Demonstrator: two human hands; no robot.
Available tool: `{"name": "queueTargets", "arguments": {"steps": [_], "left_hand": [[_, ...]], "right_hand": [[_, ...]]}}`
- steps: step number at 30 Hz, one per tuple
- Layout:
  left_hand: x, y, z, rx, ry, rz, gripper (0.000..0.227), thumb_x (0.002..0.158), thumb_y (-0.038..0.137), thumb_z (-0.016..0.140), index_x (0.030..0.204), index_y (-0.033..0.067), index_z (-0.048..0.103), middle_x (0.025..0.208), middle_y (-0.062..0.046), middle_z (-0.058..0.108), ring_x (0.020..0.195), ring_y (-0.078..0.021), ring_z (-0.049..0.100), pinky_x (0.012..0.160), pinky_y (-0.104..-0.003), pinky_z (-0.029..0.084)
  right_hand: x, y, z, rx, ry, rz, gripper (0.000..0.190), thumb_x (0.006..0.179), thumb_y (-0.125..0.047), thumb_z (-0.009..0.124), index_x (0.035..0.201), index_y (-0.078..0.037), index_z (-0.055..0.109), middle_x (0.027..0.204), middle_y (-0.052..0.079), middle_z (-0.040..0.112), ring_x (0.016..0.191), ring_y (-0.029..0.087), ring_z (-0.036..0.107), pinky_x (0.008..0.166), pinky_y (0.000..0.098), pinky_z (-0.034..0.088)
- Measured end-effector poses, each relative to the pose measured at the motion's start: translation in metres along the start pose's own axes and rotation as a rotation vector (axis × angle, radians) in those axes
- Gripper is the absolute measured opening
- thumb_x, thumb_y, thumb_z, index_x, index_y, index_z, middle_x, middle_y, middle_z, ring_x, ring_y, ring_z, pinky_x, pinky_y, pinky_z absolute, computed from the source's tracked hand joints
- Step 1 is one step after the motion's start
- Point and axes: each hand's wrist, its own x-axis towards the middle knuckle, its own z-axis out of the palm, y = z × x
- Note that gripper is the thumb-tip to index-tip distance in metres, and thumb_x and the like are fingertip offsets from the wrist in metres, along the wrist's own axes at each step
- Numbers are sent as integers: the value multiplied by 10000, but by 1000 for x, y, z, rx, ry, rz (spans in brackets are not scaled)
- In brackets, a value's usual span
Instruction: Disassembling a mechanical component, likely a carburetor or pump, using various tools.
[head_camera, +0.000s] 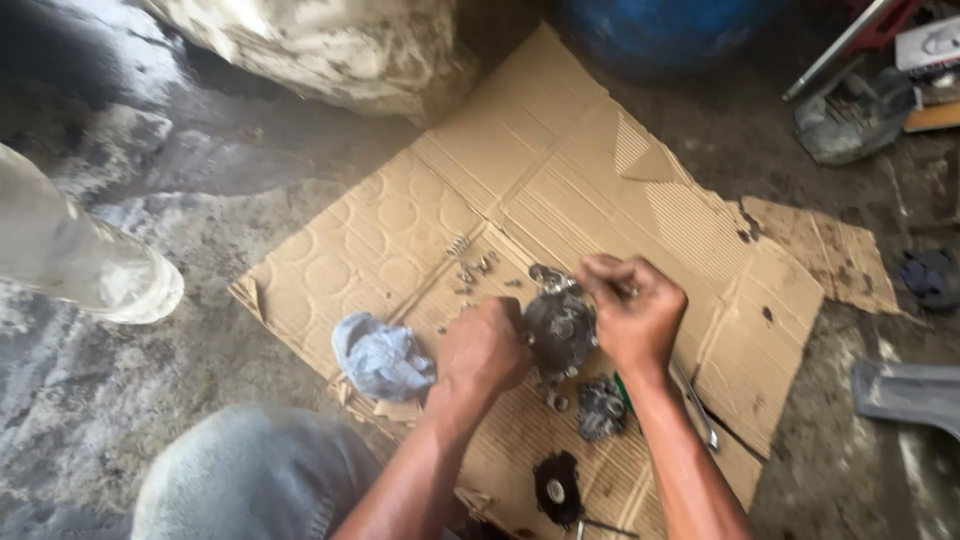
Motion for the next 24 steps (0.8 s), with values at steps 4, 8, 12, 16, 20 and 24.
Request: {"name": "queueTargets", "arguments": {"steps": [4,8,12,16,20,24], "left_hand": [[-2,0,-1,21,-20,-30,216,770,168,761,979,119,738,954,-188,734,959,-371,714,845,-480,557],[0,-1,2,9,0,6,200,759,173,764,945,101,743,940,-192,737,956,-371,712,840,-480,556],[-2,0,-1,3,7,7,197,766,188,759,942,100,744,937,-192,741,948,-375,715,839,-480,557],[-1,1,0,28,6,3,193,777,182,744,953,102,746,947,-195,744,954,-379,715,834,-487,559],[-1,0,-3,41,-6,-8,227,760,192,762,964,98,735,958,-196,739,960,-381,711,846,-481,556],[0,-1,2,14,-6,0,224,774,218,762,974,117,745,977,-195,743,979,-381,708,860,-484,552]], "right_hand": [[-11,9,2,96,28,29,155,879,178,725,909,56,634,1032,210,745,1011,227,741,921,333,651],[-9,23,2,172,35,-7,159,883,174,726,910,56,624,1032,204,743,1033,218,747,935,331,652],[4,-6,7,-11,-88,46,131,897,112,726,991,42,670,1037,178,761,990,196,752,863,292,633],[10,-26,12,-257,-175,-14,179,910,66,737,1087,34,738,1168,183,738,1047,200,741,846,282,631],[-3,-9,13,-229,-92,13,211,911,53,721,1119,21,742,1114,183,773,993,200,774,828,284,646],[-9,-9,13,-228,-1,-79,99,877,61,768,966,32,733,951,191,768,912,216,792,777,294,687]]}}
